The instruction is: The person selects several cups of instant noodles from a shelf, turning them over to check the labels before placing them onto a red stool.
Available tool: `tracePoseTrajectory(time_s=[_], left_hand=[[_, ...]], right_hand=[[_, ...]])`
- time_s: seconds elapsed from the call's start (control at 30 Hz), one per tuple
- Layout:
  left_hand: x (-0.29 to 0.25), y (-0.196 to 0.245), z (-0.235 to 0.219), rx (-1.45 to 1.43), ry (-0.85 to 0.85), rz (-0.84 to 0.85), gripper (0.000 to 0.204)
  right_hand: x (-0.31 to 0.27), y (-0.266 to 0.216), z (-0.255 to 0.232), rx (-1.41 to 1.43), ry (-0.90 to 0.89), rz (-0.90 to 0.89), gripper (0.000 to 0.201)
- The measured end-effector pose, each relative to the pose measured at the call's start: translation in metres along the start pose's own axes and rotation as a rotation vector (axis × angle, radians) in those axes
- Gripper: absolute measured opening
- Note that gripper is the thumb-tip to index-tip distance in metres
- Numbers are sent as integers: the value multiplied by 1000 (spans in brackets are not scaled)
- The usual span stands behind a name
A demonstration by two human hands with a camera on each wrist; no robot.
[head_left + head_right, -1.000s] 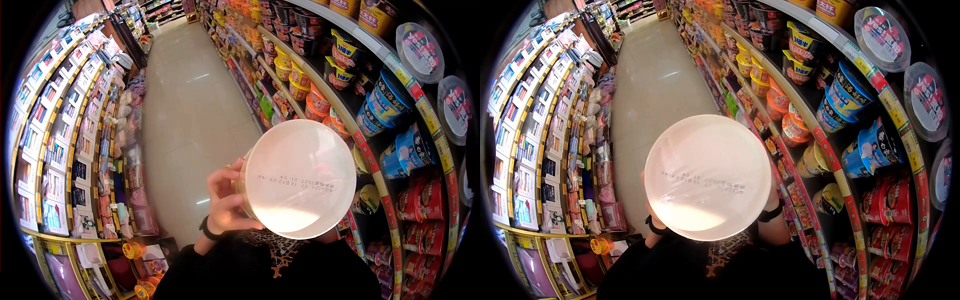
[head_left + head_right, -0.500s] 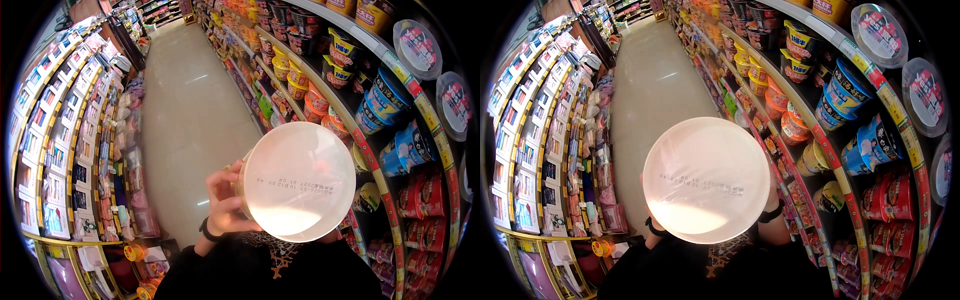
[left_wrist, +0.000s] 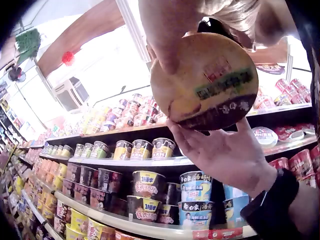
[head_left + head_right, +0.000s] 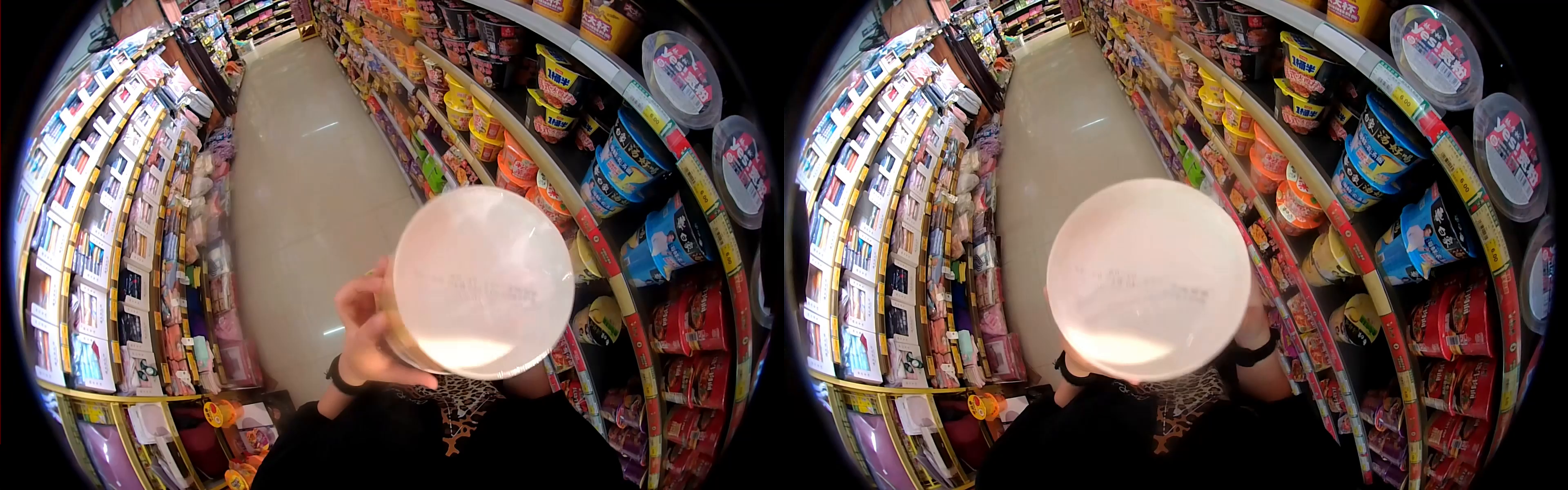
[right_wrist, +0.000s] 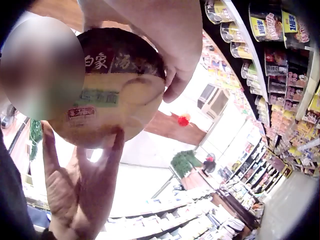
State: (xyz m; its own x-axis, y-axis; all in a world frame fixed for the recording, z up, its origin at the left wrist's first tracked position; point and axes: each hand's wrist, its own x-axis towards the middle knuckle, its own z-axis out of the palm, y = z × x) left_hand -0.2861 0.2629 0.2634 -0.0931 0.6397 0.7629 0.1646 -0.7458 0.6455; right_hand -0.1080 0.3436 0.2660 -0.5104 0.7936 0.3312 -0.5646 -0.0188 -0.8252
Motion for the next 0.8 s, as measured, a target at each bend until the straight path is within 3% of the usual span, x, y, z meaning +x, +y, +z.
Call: tracePoseTrajectory(time_s=[0.07,0.17,0.27,0.4,0.5,0.53,0.63,0.8], left_hand=[[3,-7,2,0,41,-22,77],[10,-28,2,-91,240,-204,74],[16,-37,-4,-220,369,-356,71],[21,-36,-12,-346,128,-496,68],[27,-35,-15,-399,-33,-553,66],[28,-35,-15,-417,-56,-564,65],[31,-37,-15,-463,-88,-589,64],[35,-36,-12,-764,30,-708,65]], right_hand=[[3,-1,2,-50,-46,-41,98],[13,2,8,-116,-104,-135,100],[18,11,-3,-243,-210,-334,86],[25,4,10,-287,-310,-475,62],[22,-5,14,-649,-334,-488,42],[19,-10,19,-737,-295,-431,26],[19,-17,21,-980,-341,-482,27],[20,-13,26,-932,-346,-526,22]])
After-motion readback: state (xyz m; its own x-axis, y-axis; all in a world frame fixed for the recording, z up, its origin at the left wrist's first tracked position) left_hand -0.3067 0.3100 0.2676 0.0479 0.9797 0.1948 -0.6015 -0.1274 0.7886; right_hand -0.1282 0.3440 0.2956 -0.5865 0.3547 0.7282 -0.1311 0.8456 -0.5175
